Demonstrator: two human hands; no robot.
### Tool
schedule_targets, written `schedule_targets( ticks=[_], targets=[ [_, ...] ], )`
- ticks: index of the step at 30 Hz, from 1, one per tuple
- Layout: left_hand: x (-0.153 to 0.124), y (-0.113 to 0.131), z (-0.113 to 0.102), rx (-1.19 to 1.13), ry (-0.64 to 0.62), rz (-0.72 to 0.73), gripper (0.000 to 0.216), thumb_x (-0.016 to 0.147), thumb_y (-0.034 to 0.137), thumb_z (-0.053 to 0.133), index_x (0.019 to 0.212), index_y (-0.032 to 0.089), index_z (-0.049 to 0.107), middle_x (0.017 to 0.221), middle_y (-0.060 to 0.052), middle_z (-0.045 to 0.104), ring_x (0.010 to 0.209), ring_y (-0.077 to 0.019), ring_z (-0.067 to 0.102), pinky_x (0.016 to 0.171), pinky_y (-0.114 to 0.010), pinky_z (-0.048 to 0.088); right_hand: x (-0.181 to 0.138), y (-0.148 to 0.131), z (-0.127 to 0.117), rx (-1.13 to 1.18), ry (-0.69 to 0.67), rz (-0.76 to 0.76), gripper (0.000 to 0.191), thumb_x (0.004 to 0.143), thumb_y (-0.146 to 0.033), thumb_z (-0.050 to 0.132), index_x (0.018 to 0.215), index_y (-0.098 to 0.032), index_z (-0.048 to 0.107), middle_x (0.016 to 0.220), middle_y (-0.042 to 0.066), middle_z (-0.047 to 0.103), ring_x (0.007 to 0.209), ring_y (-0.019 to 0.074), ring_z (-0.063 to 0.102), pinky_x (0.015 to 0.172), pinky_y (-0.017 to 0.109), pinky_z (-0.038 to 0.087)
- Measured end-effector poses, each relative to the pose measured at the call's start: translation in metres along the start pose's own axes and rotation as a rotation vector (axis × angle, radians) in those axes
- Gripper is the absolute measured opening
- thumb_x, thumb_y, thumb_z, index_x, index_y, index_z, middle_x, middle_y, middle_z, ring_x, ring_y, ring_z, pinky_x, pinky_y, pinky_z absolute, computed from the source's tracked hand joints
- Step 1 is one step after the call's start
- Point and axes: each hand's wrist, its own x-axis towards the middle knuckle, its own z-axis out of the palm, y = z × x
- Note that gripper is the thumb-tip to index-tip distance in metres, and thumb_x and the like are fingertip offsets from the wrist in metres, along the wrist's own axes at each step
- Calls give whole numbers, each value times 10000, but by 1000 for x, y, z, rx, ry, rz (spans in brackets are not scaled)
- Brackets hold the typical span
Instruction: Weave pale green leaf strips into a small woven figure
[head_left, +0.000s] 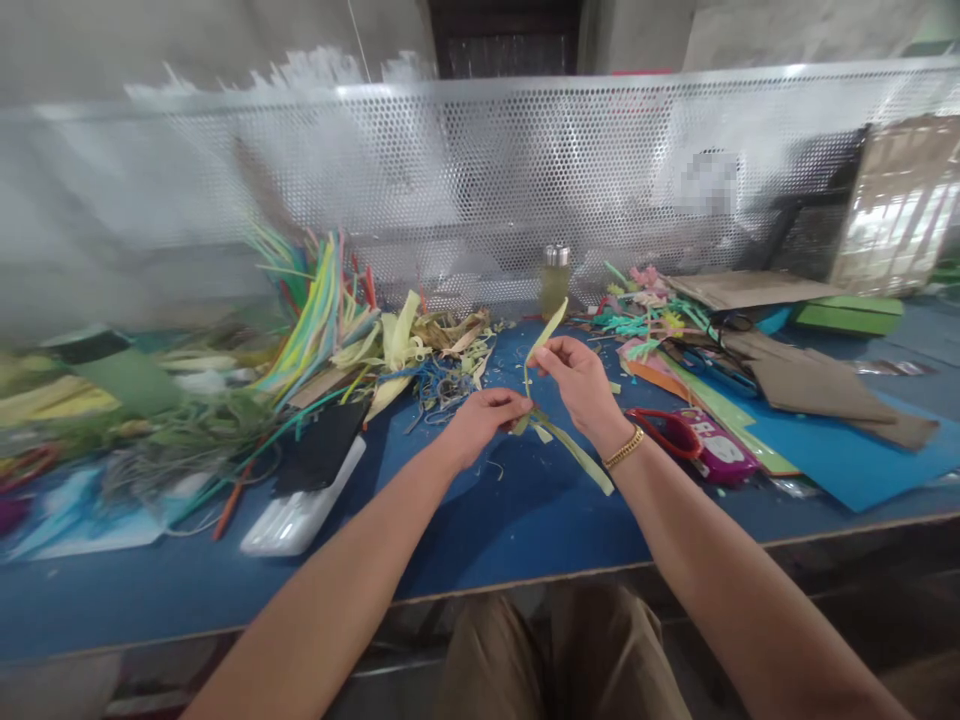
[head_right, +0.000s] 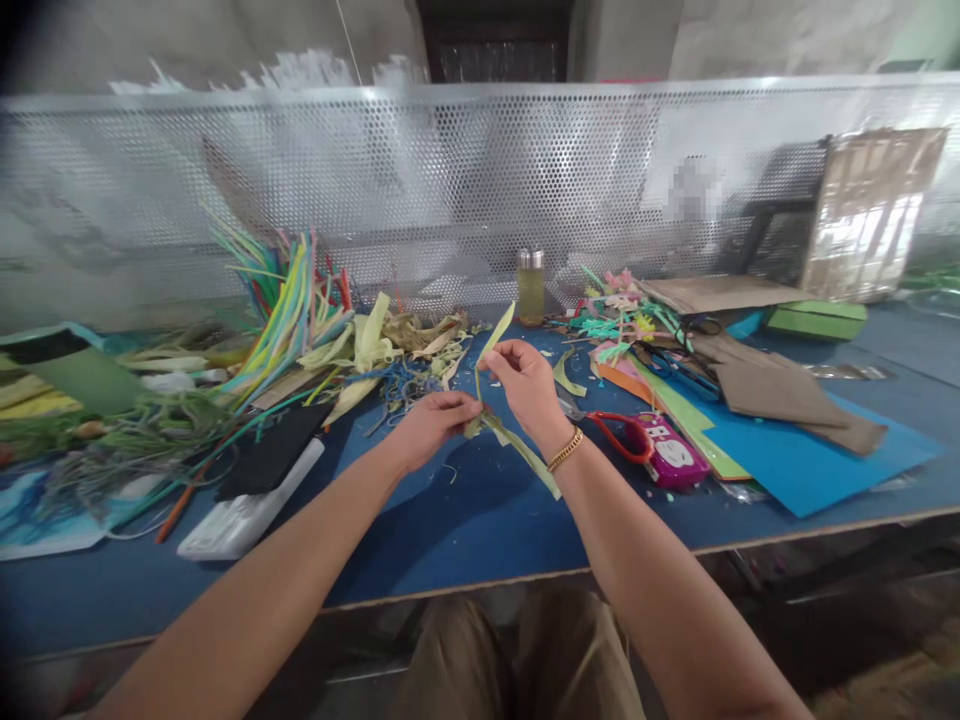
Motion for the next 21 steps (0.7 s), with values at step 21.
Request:
schedule_targets(
  ticks=[21],
  targets=[
    [9,0,-9,-318,228,112,287,592,248,853,803,148,686,737,3,637,671,-87,562,660,-229,427,-16,0,10,-856,-177,-264,118,799,-277,639,711,-205,672,755,22,699,729,162,602,699,285,367]
  ],
)
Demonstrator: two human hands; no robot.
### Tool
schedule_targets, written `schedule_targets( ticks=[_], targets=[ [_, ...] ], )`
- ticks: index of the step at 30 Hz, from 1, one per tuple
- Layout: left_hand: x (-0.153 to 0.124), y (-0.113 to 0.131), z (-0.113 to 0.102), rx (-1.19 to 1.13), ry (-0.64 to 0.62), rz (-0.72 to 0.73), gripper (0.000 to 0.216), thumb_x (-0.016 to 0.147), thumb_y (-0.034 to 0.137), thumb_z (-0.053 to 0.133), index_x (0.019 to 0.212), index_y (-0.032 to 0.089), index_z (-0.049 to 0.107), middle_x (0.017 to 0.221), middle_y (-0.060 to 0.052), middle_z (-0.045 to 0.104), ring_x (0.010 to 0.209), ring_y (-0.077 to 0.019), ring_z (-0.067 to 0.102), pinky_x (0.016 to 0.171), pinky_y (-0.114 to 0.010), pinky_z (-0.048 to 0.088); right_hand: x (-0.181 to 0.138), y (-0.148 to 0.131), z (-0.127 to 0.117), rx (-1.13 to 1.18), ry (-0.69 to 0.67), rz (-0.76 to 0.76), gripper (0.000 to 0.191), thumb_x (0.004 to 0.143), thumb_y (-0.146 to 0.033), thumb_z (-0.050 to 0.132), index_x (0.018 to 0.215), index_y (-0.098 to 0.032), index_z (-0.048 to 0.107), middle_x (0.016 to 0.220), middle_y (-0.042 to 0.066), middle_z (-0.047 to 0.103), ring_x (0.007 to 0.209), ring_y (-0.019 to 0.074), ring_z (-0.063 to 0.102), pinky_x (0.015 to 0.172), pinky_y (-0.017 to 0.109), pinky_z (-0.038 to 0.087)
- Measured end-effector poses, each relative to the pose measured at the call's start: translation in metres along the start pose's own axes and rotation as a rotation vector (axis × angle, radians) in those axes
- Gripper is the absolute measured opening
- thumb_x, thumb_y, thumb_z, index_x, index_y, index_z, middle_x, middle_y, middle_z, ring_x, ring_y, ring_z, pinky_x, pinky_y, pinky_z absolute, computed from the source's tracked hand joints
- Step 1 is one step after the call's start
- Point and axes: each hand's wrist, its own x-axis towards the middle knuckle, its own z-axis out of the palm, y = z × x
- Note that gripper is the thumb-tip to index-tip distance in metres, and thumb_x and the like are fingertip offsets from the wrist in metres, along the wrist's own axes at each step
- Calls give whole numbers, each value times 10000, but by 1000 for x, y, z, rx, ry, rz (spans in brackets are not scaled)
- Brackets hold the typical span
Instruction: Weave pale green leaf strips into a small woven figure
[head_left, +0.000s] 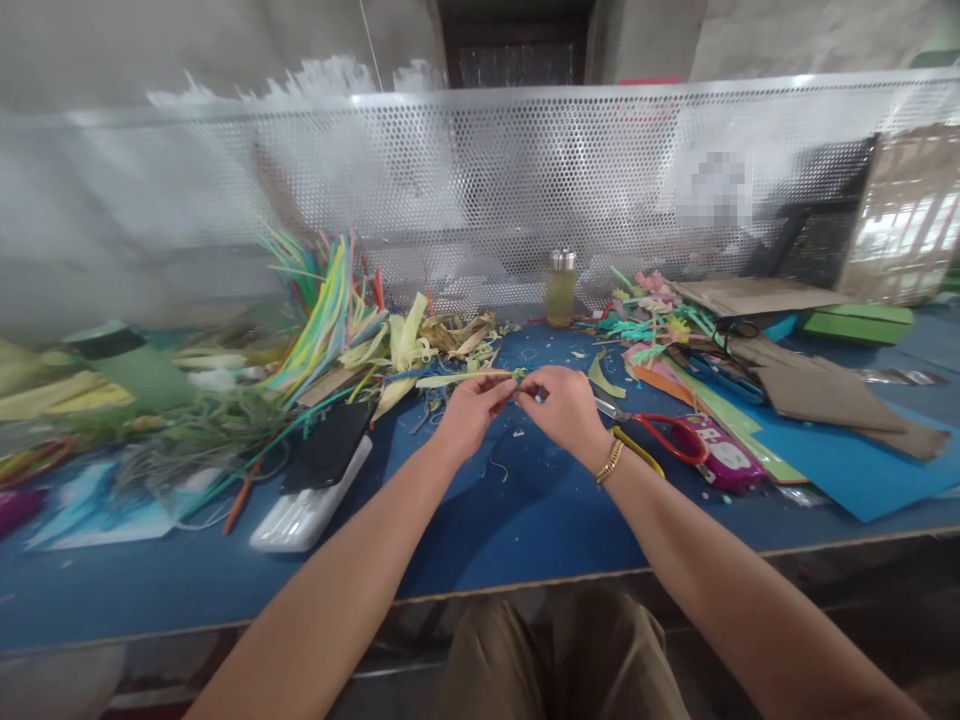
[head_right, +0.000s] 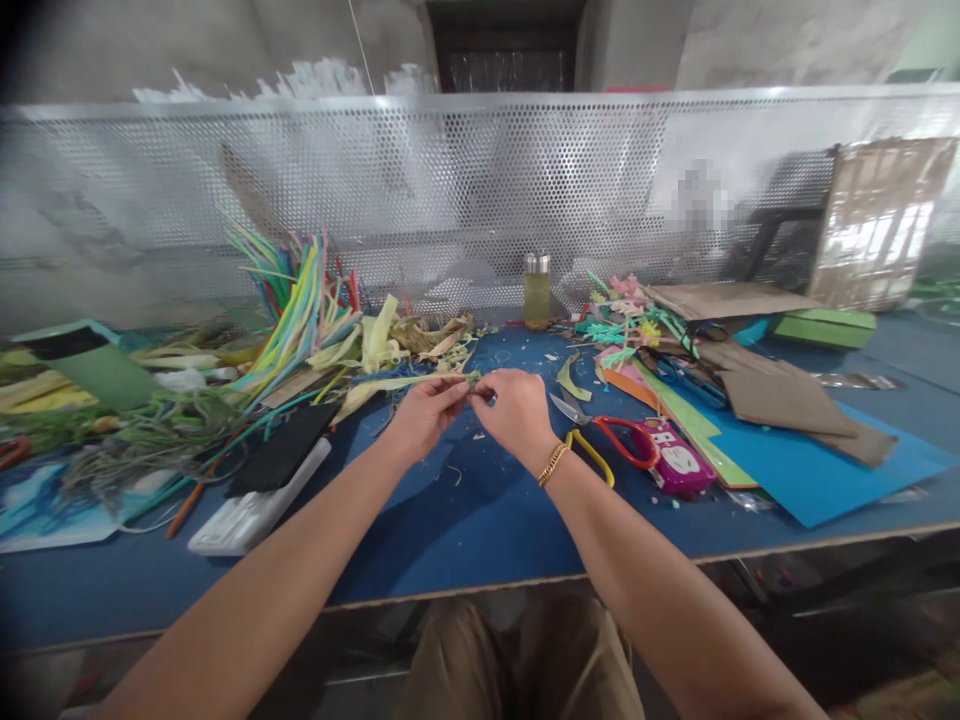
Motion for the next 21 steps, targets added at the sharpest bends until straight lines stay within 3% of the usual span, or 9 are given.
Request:
schedule_targets(
  ticks=[9,21],
  targets=[
    [0,0,0,-122,6,-104,260,536,198,882,711,122,706,698,-6,636,609,-66,530,599,-211,411,-2,-3,-2,-30,-79,-8,149,831,-269,594,702,-198,618,751,25,673,736,165,584,697,284,355],
    [3,-10,0,-201,56,-50,312,567,199,870,813,119,695,717,-7,652,644,-93,576,631,-233,464,0,-5,0,16,-117,-105,117,809,-220,643,698,-194,619,736,8,655,726,148,560,697,274,347]
  ],
)
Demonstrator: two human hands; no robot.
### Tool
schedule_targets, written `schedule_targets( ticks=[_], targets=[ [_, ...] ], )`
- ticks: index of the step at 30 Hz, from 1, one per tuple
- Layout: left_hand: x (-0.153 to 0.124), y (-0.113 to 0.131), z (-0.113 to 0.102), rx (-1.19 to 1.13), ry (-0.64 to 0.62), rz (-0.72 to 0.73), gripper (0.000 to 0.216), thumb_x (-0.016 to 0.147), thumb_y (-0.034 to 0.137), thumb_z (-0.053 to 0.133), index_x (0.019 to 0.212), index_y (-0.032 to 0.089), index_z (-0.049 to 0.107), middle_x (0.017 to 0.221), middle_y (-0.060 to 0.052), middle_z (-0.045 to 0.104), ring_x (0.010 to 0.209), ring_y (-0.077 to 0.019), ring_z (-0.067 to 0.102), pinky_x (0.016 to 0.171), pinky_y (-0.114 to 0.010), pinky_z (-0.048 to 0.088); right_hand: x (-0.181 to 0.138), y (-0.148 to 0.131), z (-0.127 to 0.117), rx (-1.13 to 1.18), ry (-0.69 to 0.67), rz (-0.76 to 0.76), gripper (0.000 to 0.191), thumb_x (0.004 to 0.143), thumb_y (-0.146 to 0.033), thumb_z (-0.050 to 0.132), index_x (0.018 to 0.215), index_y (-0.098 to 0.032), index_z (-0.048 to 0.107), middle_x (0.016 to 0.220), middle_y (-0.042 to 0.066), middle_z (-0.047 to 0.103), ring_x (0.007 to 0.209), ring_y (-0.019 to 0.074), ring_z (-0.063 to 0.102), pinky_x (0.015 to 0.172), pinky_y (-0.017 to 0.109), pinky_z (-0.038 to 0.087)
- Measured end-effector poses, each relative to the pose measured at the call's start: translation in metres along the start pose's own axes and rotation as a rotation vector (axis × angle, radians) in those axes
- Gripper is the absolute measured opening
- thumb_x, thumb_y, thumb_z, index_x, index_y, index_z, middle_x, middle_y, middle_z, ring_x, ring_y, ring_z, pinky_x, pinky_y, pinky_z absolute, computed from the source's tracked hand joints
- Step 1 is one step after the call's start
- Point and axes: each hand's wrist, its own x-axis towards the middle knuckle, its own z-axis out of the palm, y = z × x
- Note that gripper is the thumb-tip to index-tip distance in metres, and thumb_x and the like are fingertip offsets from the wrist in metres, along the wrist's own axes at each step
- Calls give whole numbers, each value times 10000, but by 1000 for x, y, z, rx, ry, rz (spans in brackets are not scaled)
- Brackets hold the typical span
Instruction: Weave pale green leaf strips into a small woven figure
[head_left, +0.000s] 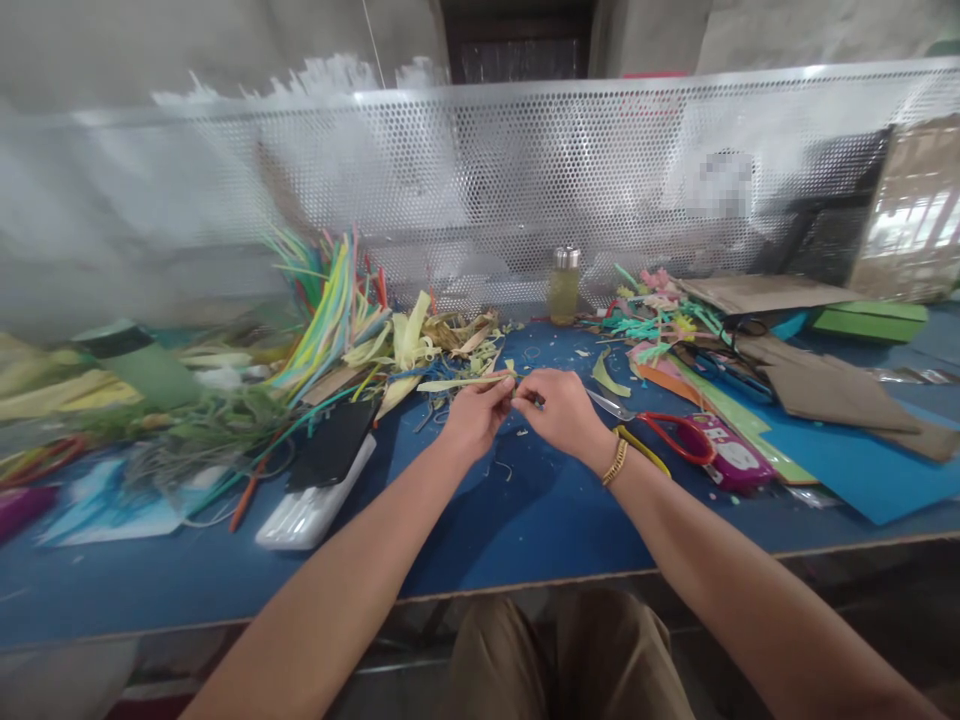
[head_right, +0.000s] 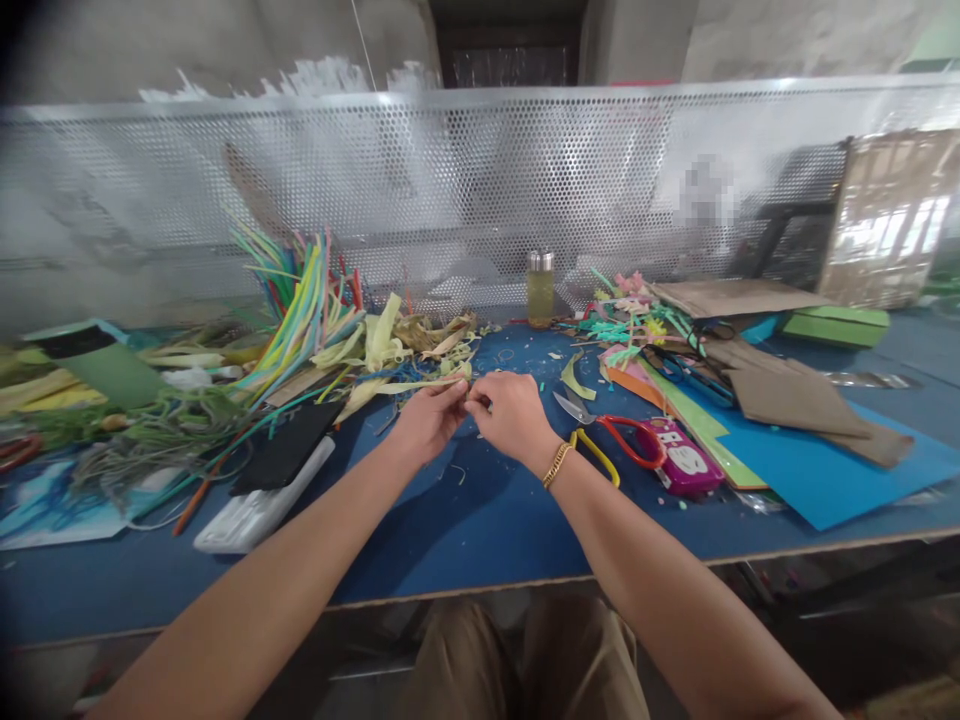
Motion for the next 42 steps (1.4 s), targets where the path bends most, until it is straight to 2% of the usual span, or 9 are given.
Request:
schedule_targets(
  ticks=[4,8,12,17,24,27,29,32,42],
  targets=[
    [0,6,0,-4,-13,-24,281,590,195,861,795,125,681,695,12,622,624,-67,546,614,-208,451,0,5,-4,14,27,19,136,842,-283,630,733,-204,651,753,10,668,742,154,571,723,286,357],
    [0,14,0,-18,22,-10,261,599,165,850,775,141,659,668,39,580,596,-41,511,582,-177,429,1,11,-10,-52,197,91,176,847,-369,639,911,-215,695,939,67,695,894,213,576,801,335,359],
    [-2,16,2,5,11,-67,280,577,171,863,772,147,663,669,36,570,586,-44,507,552,-178,416,0,14,-10,-118,167,98,205,884,-359,601,1031,-274,715,1021,60,707,986,245,549,882,391,317],
    [-4,13,3,89,-58,-85,310,554,196,875,782,149,670,711,22,598,603,-58,520,559,-199,403,-2,10,-8,-172,126,122,173,896,-354,589,904,-269,739,919,51,711,946,239,529,855,396,288],
    [-1,8,-3,395,-57,65,286,596,310,843,719,152,638,560,44,506,490,-60,394,478,-218,270,-1,5,-7,-226,48,57,195,902,-329,574,826,-252,737,874,56,704,928,239,502,844,412,259],
    [0,11,-4,504,-60,99,263,621,345,814,676,150,647,534,37,488,482,-71,381,475,-229,255,-2,4,-10,-255,28,68,203,902,-334,572,810,-254,734,868,51,705,930,236,502,848,416,253],
    [2,11,-5,574,-50,115,250,629,348,808,674,146,668,566,17,530,506,-83,416,482,-233,269,-2,5,-11,-262,21,70,208,906,-333,565,805,-264,733,870,41,706,934,229,507,852,413,252],
    [5,10,-9,550,2,118,266,591,345,827,706,152,685,583,12,562,507,-93,437,494,-237,293,-2,6,-11,-272,11,71,216,910,-333,555,797,-270,728,858,25,702,926,217,511,845,401,255],
    [6,11,-11,574,34,125,273,589,343,840,729,155,700,594,10,595,514,-95,450,517,-241,319,-1,16,-8,-226,-7,102,182,879,-319,587,777,-270,730,831,18,709,918,218,527,852,399,271]
  ],
)
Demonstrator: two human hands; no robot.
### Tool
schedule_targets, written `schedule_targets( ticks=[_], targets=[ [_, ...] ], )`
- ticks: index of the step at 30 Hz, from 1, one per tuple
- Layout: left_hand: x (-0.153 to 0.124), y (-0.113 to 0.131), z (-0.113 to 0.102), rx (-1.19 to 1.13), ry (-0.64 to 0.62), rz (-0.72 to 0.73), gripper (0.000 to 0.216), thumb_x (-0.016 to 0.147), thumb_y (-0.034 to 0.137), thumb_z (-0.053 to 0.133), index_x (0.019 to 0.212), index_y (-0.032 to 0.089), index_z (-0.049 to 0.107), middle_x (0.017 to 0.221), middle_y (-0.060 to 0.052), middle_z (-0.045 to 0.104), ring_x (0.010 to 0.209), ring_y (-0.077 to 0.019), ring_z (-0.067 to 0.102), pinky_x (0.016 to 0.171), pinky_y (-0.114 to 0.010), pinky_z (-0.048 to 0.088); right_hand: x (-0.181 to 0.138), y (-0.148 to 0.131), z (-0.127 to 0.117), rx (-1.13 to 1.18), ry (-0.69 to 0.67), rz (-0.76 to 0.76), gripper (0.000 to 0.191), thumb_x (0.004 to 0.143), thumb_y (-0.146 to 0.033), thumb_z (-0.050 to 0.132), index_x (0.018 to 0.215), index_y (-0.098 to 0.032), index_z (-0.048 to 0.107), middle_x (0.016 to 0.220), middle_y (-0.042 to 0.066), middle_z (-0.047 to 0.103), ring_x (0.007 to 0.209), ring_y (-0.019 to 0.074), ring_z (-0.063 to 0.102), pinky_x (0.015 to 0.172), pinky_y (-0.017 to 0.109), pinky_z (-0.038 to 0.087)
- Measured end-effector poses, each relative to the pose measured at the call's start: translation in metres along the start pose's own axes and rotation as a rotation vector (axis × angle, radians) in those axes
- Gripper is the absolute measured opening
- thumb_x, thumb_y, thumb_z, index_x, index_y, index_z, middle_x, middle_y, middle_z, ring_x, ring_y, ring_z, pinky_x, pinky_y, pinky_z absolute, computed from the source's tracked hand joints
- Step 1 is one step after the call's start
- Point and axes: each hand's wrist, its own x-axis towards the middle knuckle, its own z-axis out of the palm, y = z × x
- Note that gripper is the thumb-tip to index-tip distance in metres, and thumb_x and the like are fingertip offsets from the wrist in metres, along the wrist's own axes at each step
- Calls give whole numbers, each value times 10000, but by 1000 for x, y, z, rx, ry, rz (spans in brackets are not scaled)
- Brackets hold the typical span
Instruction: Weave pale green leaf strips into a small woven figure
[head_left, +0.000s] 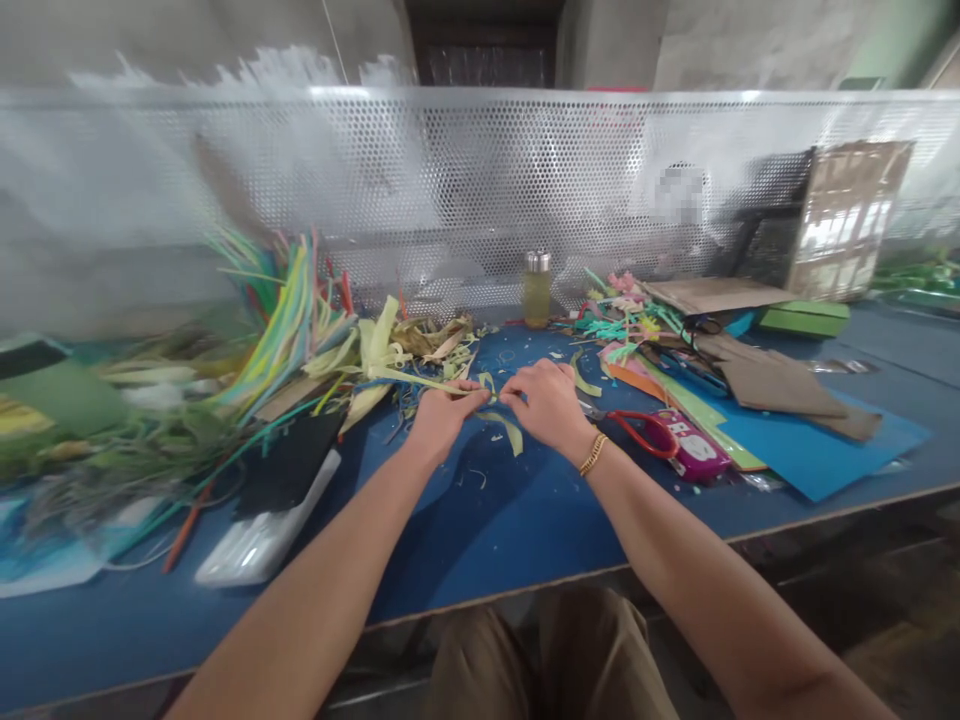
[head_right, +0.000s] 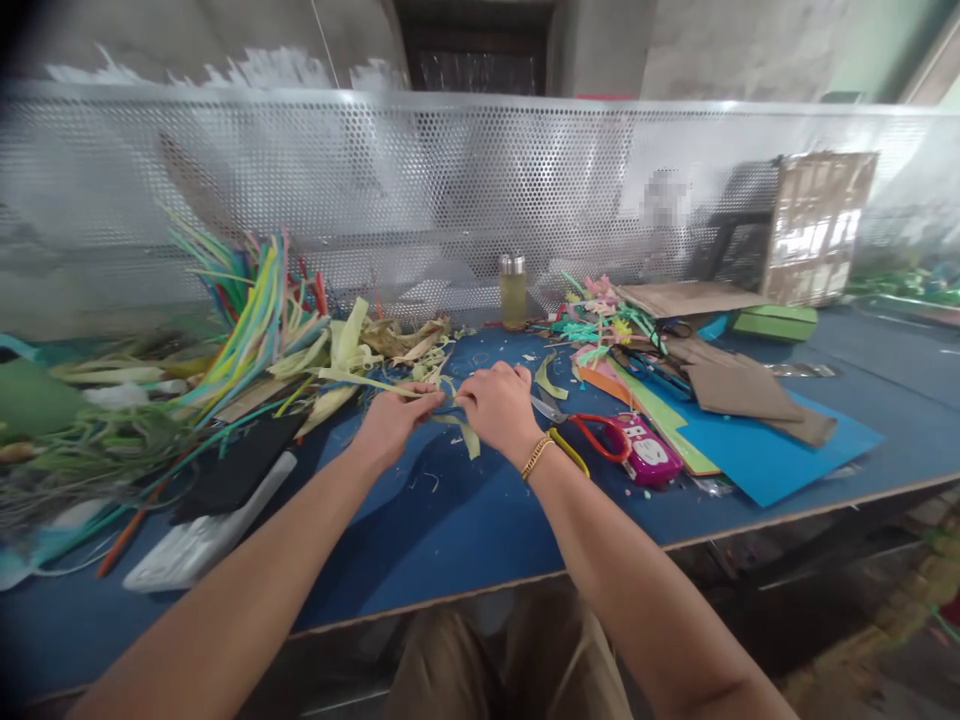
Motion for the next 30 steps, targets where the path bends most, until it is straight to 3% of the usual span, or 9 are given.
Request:
schedule_targets(
  ticks=[6,10,15,19,23,27,30],
  targets=[
    [-4,4,2,-52,-48,9,289,567,300,857,779,156,724,712,-28,670,659,-140,574,642,-262,426,1,3,5,142,-12,55,190,886,-314,563,897,-278,749,929,25,728,944,205,584,860,366,354],
    [-7,5,4,-81,-141,-17,321,555,261,858,833,158,735,801,-38,690,719,-142,600,715,-277,451,4,3,13,350,-22,140,267,911,-346,513,820,-240,741,875,26,732,875,180,618,794,314,416],
    [-9,3,5,-120,-199,-92,313,558,272,865,814,159,725,736,-29,659,639,-121,556,623,-266,417,7,3,22,945,-11,298,200,795,-379,649,840,-197,717,884,38,730,826,154,646,752,275,475],
    [-9,1,5,-167,-212,-123,324,583,291,860,854,176,724,676,1,613,586,-94,498,552,-236,356,9,3,20,1080,20,346,198,703,-359,707,760,-174,668,772,21,686,731,131,607,726,274,482],
    [-7,2,5,-110,-149,-36,345,611,324,843,911,193,734,692,1,623,580,-99,488,554,-244,354,10,2,19,1123,78,331,194,678,-345,721,726,-181,629,702,-16,628,655,103,546,679,255,465],
    [-6,4,5,6,-57,159,240,631,335,823,798,189,731,829,-28,669,787,-156,581,739,-279,432,9,-3,20,1185,73,338,200,666,-339,741,707,-186,620,695,-16,620,657,106,545,686,267,469],
    [-6,6,4,53,-72,187,213,660,359,797,743,183,712,787,-17,652,785,-158,573,756,-281,420,9,-5,18,1207,44,358,204,666,-349,747,713,-185,635,712,-7,638,688,116,568,719,284,480]
  ],
)
